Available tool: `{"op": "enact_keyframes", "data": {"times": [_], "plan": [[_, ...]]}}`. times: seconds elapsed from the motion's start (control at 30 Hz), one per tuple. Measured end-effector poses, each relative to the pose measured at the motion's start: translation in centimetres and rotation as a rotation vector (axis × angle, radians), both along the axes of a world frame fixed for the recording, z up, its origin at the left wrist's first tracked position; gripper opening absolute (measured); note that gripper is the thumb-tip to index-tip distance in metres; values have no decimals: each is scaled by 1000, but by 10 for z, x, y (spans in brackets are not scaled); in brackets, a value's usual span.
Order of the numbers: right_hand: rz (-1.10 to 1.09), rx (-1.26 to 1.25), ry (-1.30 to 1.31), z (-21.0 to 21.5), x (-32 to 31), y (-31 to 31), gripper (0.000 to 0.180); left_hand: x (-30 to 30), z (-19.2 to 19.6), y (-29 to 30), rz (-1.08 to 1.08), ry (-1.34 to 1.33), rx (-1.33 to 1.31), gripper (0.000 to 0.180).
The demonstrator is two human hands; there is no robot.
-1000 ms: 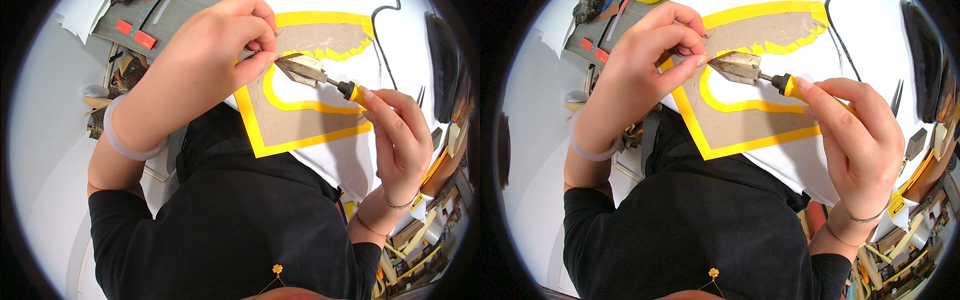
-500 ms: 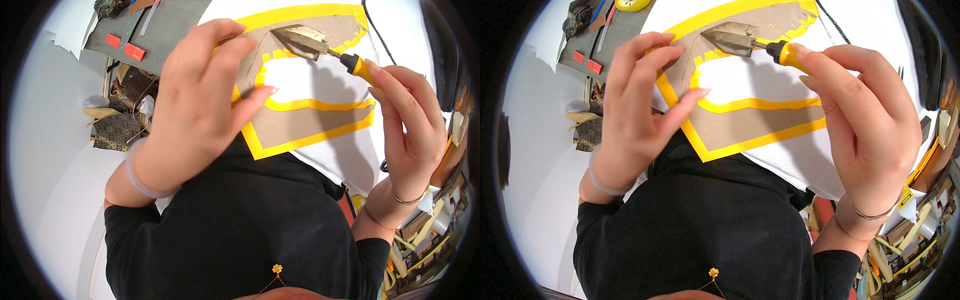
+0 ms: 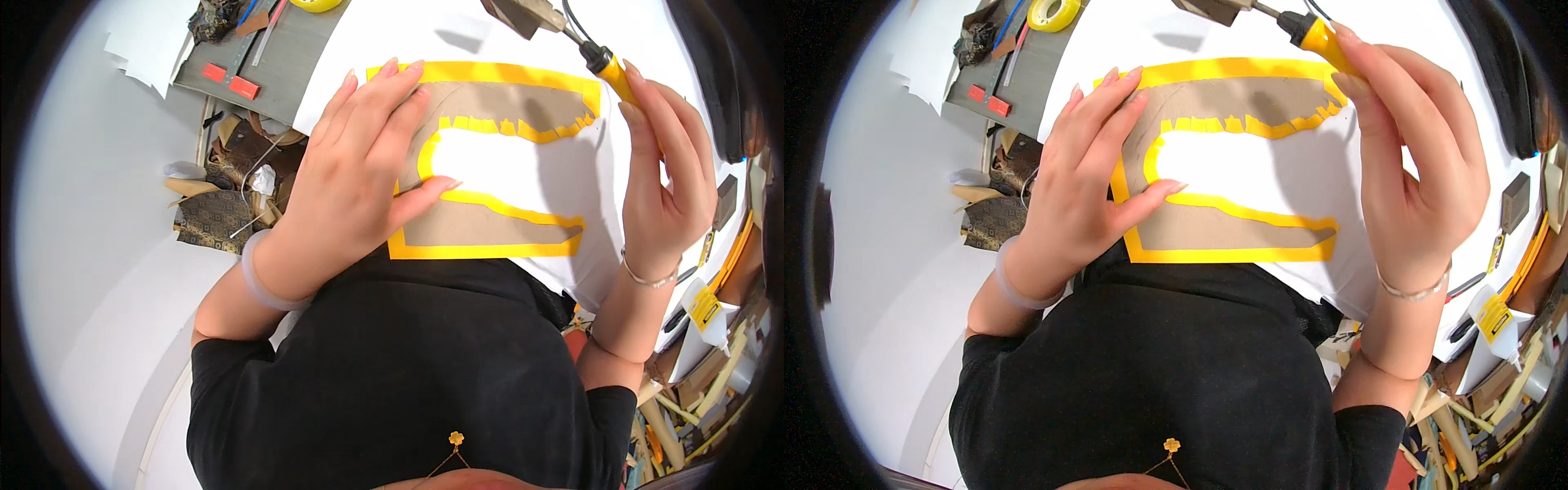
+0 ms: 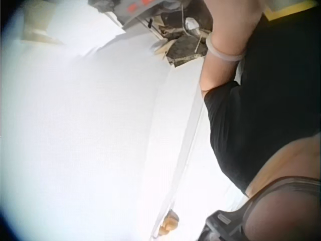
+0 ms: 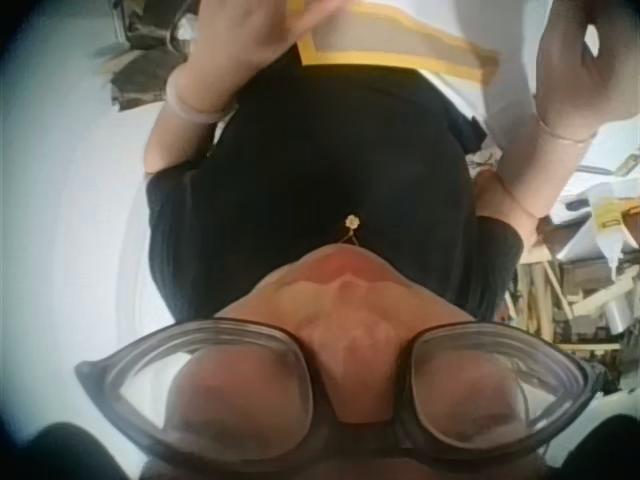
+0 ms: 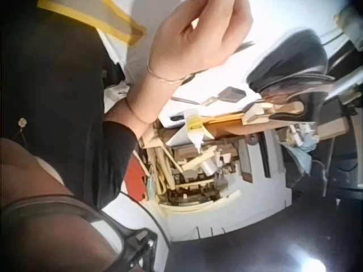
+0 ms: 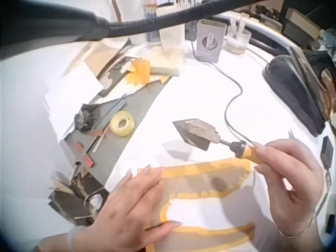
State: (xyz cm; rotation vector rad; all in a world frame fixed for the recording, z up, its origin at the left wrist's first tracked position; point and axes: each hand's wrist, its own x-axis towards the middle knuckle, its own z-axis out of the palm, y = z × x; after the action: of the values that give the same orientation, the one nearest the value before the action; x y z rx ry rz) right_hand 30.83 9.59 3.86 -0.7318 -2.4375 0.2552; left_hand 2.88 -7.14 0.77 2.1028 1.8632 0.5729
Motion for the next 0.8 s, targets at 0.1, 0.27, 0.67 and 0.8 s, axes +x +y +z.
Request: {"op": "enact_keyframes", "data": {"times": [0.1, 0.27, 0.67, 0.8], "plan": [[-43, 48, 68, -15, 5, 3, 28, 11, -3, 1, 28, 29, 72, 76], [-45, 129, 163, -34, 15, 13, 28, 23, 6, -3, -107, 35, 60, 71], [-4, 57, 489, -31, -21, -5, 30, 44, 19, -3, -96, 160, 63, 48], [41, 147, 468, -30, -19, -1, 27, 48, 19, -5, -66, 128, 28, 46]]}}
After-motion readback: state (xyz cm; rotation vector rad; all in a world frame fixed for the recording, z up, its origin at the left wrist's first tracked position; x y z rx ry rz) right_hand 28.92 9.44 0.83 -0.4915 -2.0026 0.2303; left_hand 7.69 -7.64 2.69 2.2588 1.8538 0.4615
